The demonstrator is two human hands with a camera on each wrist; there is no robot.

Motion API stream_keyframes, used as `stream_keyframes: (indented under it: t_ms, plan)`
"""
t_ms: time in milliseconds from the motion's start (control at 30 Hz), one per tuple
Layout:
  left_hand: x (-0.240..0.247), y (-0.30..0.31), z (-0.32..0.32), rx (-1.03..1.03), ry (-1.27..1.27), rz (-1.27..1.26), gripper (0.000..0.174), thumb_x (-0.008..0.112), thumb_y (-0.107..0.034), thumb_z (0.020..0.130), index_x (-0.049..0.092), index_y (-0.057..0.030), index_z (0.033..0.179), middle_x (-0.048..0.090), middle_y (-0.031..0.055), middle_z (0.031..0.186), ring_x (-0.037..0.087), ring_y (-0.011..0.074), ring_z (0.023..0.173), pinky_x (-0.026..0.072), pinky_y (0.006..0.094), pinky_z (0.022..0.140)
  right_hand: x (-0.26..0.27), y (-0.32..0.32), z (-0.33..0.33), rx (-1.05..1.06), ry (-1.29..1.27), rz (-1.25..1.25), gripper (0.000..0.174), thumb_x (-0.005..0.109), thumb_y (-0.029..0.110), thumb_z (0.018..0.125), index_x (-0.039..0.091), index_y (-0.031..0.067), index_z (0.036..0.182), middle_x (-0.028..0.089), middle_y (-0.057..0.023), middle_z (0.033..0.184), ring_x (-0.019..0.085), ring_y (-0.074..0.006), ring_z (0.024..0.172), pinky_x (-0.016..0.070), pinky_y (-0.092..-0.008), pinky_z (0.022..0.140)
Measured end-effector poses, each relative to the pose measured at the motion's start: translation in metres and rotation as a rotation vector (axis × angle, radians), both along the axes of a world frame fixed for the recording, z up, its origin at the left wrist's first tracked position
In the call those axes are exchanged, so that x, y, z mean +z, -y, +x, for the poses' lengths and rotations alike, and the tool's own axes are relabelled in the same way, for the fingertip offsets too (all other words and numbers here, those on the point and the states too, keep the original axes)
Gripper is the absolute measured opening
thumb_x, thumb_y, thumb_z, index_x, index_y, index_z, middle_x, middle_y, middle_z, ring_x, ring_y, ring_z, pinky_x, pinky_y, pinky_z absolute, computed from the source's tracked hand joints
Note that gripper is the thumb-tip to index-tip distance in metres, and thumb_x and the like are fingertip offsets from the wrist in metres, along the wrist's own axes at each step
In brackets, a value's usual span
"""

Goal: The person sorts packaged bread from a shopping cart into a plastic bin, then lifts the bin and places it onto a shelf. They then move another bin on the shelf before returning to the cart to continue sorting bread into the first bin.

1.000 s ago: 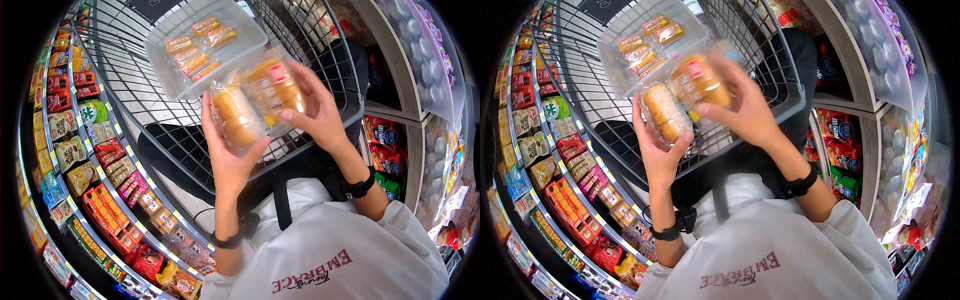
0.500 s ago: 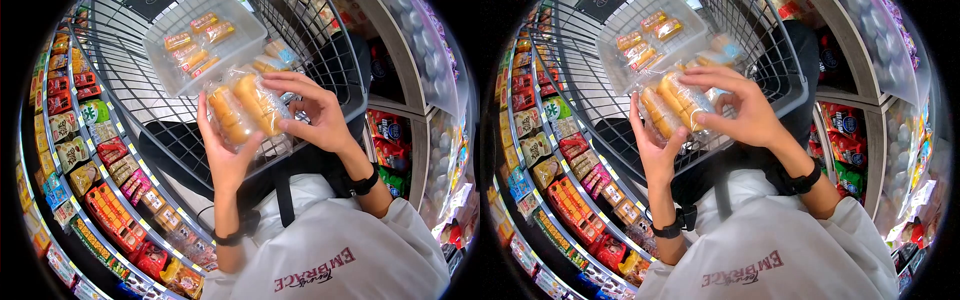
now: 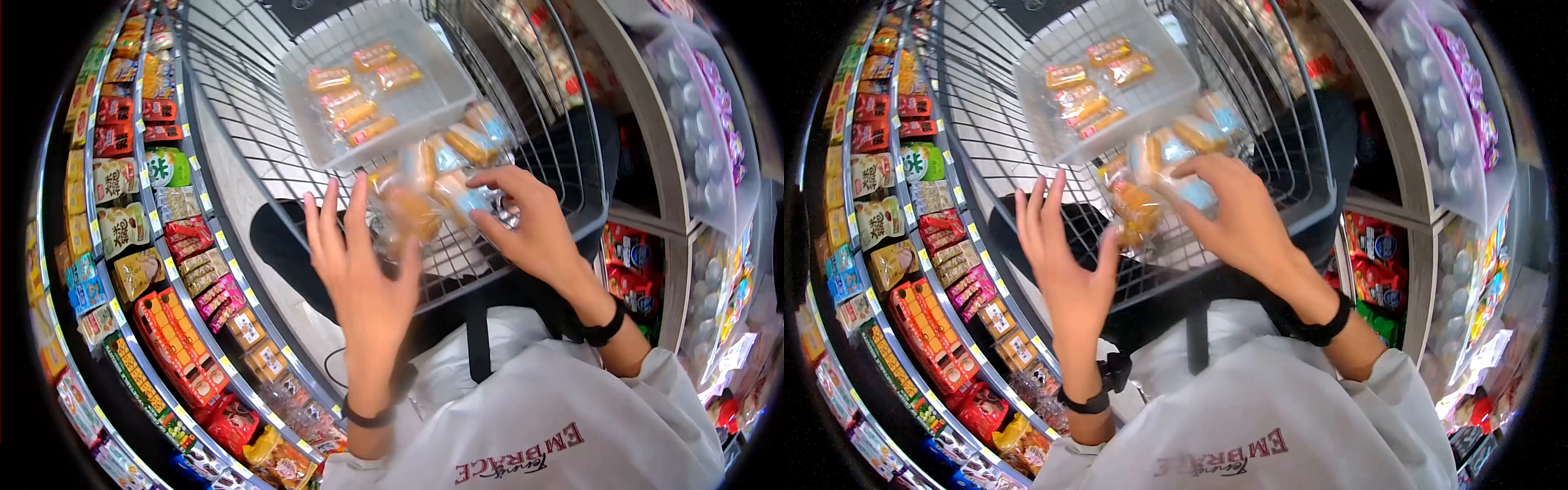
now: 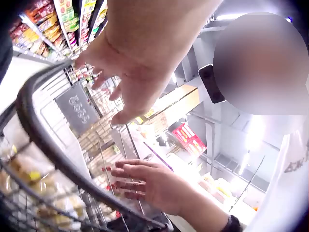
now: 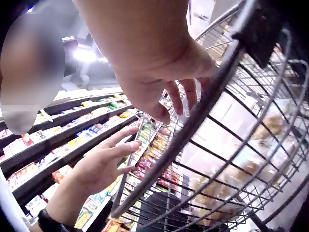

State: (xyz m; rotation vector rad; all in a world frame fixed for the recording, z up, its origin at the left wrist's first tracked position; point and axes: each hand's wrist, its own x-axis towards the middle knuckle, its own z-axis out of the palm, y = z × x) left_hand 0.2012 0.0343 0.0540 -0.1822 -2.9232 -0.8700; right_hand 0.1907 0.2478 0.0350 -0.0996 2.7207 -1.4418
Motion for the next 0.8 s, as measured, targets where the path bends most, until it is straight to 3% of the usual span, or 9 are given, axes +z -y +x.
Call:
stream_keyframes:
  t_ms: [67, 133, 167, 300, 433, 467, 533, 667, 800]
  plan:
    - [0.000, 0.026, -0.019, -0.004, -0.180, -0.054, 0.055, 0.069, -0.010, 0.081, 0.056, -0.0095, 0.134, 0.048, 0.0161, 0.144, 0.032, 0.0419, 0.143, 0.0195, 0.0568, 0.116, 0.010, 0.000, -0.022, 0.203, -0.091, 0.138, 0.029, 0.074, 0.011, 0.079, 0.066, 0.0036, 0.106, 0.068, -0.0143, 0.107, 0.065, -0.0334, 0.097, 0.0516, -0.0386, 0.085]
    - [-0.006, 0.043, -0.038, 0.015, -0.215, -0.164, 0.043, 0.067, -0.008, 0.083, 0.060, -0.0092, 0.125, 0.051, 0.0143, 0.142, 0.031, 0.0388, 0.145, 0.0141, 0.0583, 0.118, 0.021, 0.008, -0.063, 0.356, -0.021, 0.240, 0.031, 0.075, 0.013, 0.077, 0.065, 0.0047, 0.105, 0.066, -0.0163, 0.108, 0.062, -0.0352, 0.105, 0.0486, -0.0413, 0.092]
    - [-0.013, 0.047, -0.046, 0.050, -0.179, -0.175, 0.033, 0.066, -0.005, 0.082, 0.066, -0.0102, 0.115, 0.056, 0.0123, 0.136, 0.032, 0.0404, 0.144, 0.0244, 0.0536, 0.116, 0.017, 0.013, -0.087, 0.410, -0.057, 0.328, 0.032, 0.075, 0.013, 0.076, 0.065, 0.0049, 0.105, 0.065, -0.0168, 0.109, 0.061, -0.0351, 0.108, 0.0475, -0.0413, 0.094]
    - [-0.033, 0.051, -0.054, 0.032, -0.222, -0.084, 0.024, 0.064, 0.005, 0.076, 0.070, -0.0087, 0.095, 0.061, 0.0065, 0.126, 0.033, 0.0443, 0.143, 0.0350, 0.0502, 0.109, -0.035, 0.066, -0.180, 0.493, -0.063, 0.612, 0.043, 0.080, 0.018, 0.071, 0.066, 0.0116, 0.111, 0.057, -0.0156, 0.129, 0.050, -0.0400, 0.125, 0.0418, -0.0495, 0.105]
    - [-0.031, 0.051, -0.055, 0.055, -0.189, -0.098, 0.029, 0.066, 0.005, 0.070, 0.070, -0.0073, 0.096, 0.064, 0.0053, 0.121, 0.036, 0.0413, 0.142, 0.0363, 0.0524, 0.107, -0.130, 0.104, -0.249, 0.800, 0.056, 0.625, 0.054, 0.084, 0.020, 0.066, 0.067, 0.0176, 0.118, 0.050, -0.0158, 0.138, 0.045, -0.0419, 0.131, 0.0388, -0.0517, 0.110]
    - [-0.032, 0.051, -0.056, 0.073, -0.191, -0.091, 0.030, 0.066, 0.006, 0.068, 0.071, -0.0075, 0.094, 0.064, 0.0050, 0.120, 0.038, 0.0402, 0.141, 0.0361, 0.0522, 0.107, -0.143, 0.107, -0.252, 0.871, 0.128, 0.777, 0.059, 0.085, 0.021, 0.064, 0.066, 0.0188, 0.120, 0.049, -0.0166, 0.139, 0.044, -0.0419, 0.133, 0.0399, -0.0511, 0.110]
    - [-0.036, 0.051, -0.056, 0.086, -0.194, -0.073, 0.029, 0.064, 0.007, 0.068, 0.071, -0.0091, 0.091, 0.064, 0.0041, 0.119, 0.038, 0.0386, 0.141, 0.0349, 0.0526, 0.109, -0.146, 0.117, -0.252, 0.918, 0.184, 0.984, 0.067, 0.088, 0.027, 0.059, 0.066, 0.0229, 0.122, 0.050, -0.0163, 0.136, 0.046, -0.0412, 0.130, 0.0467, -0.0502, 0.103]
    - [-0.038, 0.053, -0.056, 0.091, -0.191, -0.049, 0.029, 0.063, 0.007, 0.069, 0.071, -0.0100, 0.091, 0.064, 0.0030, 0.119, 0.037, 0.0376, 0.141, 0.0330, 0.0543, 0.111, -0.161, 0.112, -0.255, 0.901, 0.081, 0.835, 0.058, 0.082, 0.034, 0.066, 0.068, 0.0315, 0.123, 0.054, -0.0140, 0.127, 0.057, -0.0401, 0.114, 0.0512, -0.0466, 0.094]
    - [-0.036, 0.052, -0.054, 0.097, -0.221, -0.083, 0.026, 0.065, 0.005, 0.069, 0.071, -0.0098, 0.089, 0.064, 0.0029, 0.117, 0.037, 0.0380, 0.141, 0.0315, 0.0562, 0.111, -0.123, 0.114, -0.251, 0.839, 0.049, 0.847, 0.052, 0.078, 0.033, 0.070, 0.068, 0.0315, 0.121, 0.058, -0.0143, 0.125, 0.059, -0.0369, 0.111, 0.0517, -0.0450, 0.092]
